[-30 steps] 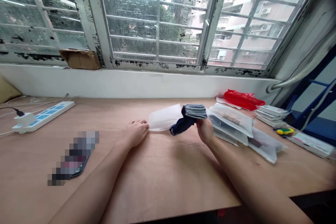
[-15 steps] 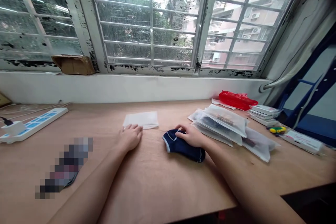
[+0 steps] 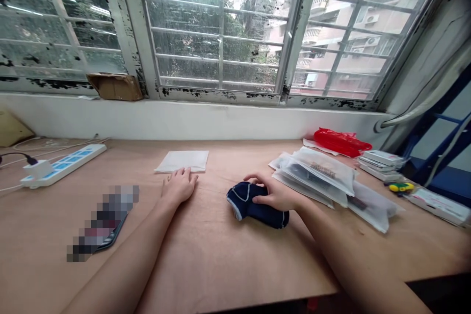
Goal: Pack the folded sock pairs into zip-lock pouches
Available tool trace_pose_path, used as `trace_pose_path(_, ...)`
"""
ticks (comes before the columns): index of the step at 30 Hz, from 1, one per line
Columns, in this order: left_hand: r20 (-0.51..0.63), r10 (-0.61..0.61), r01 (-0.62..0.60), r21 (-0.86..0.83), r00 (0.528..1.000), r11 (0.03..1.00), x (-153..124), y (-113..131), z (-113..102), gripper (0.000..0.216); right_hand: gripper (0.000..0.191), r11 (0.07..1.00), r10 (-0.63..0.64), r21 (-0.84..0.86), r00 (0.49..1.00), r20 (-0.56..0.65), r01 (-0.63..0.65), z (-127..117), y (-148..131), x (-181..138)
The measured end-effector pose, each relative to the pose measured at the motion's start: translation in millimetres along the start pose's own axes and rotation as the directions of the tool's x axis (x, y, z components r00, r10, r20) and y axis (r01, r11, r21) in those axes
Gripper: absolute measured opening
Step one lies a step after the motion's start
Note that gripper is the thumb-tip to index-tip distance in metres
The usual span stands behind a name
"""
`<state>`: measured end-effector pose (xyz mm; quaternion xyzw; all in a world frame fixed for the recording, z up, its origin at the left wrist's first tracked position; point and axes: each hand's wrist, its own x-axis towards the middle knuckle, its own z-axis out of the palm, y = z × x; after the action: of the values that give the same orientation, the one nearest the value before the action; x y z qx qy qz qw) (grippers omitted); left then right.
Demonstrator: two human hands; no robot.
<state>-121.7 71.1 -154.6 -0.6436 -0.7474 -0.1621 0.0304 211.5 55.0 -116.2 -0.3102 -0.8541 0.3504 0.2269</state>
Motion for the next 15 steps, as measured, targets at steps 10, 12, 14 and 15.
trace_pose_path(10,0.242,0.629,-0.031,-0.92,0.739,0.39,-55.8,78.1,-18.5,0.047,0.06,0.984,0.084,0.153,0.996,0.038,-0.089,9.7,-8.1,6.4)
trace_pose_path(12,0.293,0.514,0.116,-0.93,0.806,0.348,-55.8,78.5,-16.9,0.041,0.062,0.956,0.184,0.21,0.977,0.109,-0.203,2.8,-2.0,6.0)
trace_pose_path(14,0.339,0.378,0.266,-0.935,0.861,0.234,-51.7,75.4,-13.2,0.041,0.064,0.91,0.225,0.297,0.947,0.23,-0.288,-4.6,4.3,3.8)
trace_pose_path(15,0.354,0.322,0.314,-0.934,0.878,0.171,-49.0,73.8,-11.0,0.043,0.065,0.883,0.227,0.347,0.934,0.275,-0.316,-7.5,7.4,2.5)
